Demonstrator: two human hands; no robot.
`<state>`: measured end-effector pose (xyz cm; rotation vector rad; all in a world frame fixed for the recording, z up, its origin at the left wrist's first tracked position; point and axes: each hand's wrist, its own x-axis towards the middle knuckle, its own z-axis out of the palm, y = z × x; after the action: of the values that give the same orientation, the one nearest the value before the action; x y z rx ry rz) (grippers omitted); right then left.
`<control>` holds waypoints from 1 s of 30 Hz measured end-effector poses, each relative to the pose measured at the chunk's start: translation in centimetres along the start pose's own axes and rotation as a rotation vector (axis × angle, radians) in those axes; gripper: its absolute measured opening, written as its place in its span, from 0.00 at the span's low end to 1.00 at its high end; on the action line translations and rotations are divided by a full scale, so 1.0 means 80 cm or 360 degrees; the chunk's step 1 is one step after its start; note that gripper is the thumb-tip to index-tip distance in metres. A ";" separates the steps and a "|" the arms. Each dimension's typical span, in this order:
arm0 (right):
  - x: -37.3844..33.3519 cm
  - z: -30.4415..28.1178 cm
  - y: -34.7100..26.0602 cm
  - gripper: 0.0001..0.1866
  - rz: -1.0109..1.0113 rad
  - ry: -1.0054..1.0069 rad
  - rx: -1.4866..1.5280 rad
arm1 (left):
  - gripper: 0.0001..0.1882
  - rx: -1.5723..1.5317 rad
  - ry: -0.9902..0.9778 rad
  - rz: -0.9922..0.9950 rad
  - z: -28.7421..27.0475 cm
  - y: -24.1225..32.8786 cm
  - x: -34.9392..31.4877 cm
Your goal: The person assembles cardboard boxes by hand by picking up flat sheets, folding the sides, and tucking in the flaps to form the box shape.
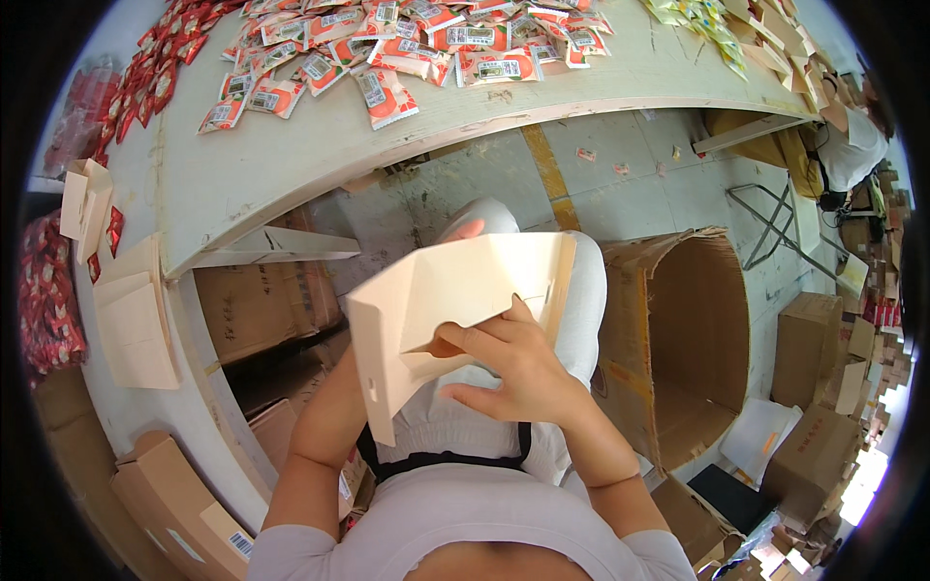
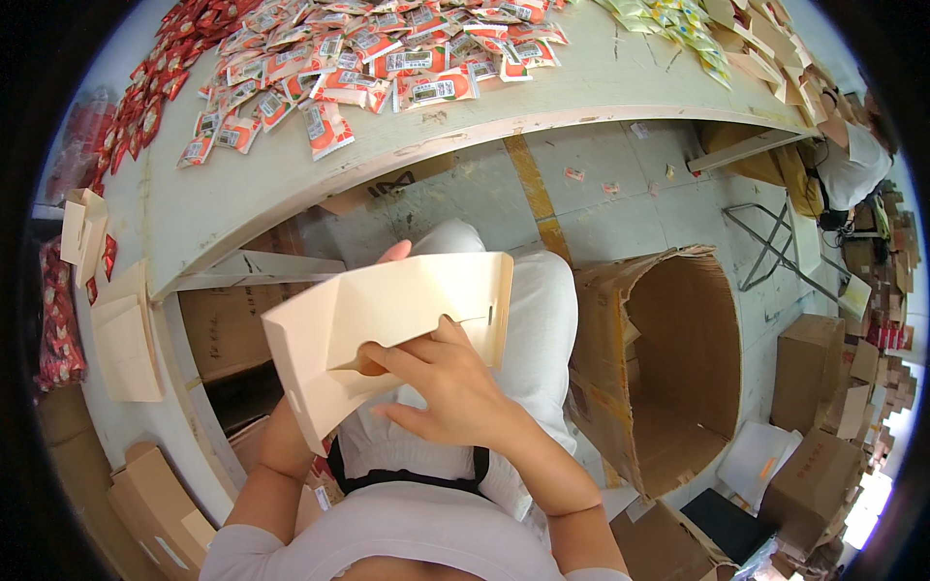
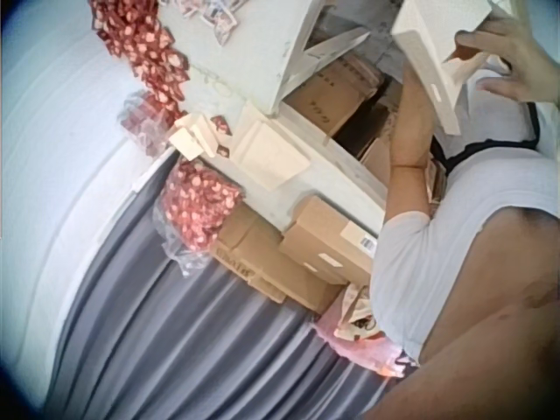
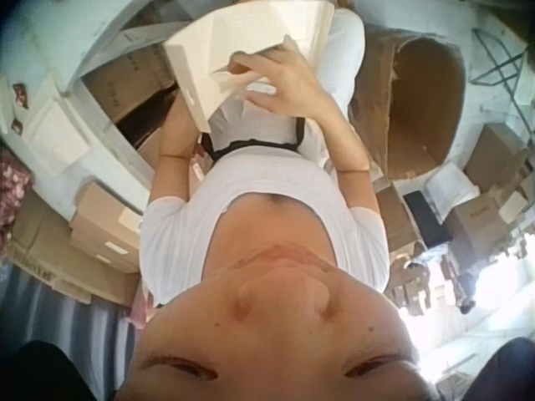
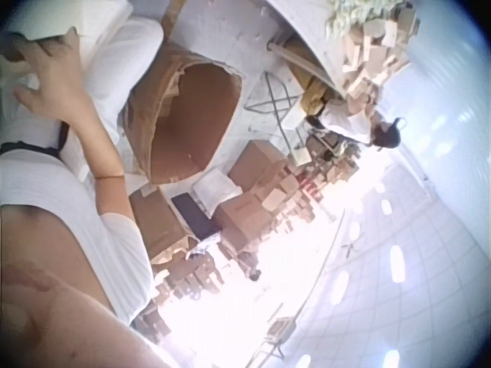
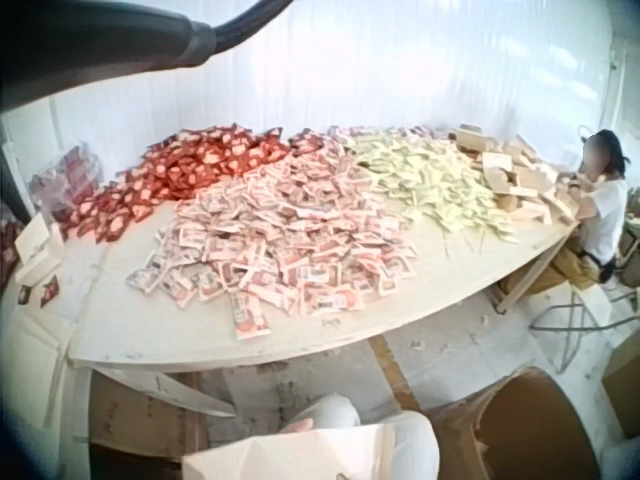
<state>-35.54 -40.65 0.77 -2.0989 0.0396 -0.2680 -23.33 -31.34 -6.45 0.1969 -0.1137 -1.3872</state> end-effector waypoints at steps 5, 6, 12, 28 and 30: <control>0.003 -0.002 0.003 0.24 0.0018 -0.0042 -0.0023 | 0.28 0.0043 0.0224 0.0122 -0.003 -0.009 -0.001; 0.001 -0.001 0.004 0.24 0.0018 -0.0030 -0.0009 | 0.31 0.0138 0.0199 0.0138 -0.005 -0.011 -0.002; 0.004 -0.006 0.002 0.27 0.0129 -0.0227 0.0008 | 0.32 0.0024 0.0150 0.0069 -0.013 -0.013 0.003; 0.011 -0.012 -0.002 0.27 0.0000 -0.0276 -0.0089 | 0.50 0.0411 -0.0088 0.0268 -0.006 -0.003 0.008; 0.011 -0.009 -0.001 0.26 -0.0048 -0.0230 -0.0168 | 0.57 0.0573 0.0016 0.0279 -0.002 -0.003 0.004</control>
<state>-34.86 -41.33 1.35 -2.2201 -0.0649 -0.1343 -23.51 -31.67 -6.66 0.4824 -0.3651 -1.1826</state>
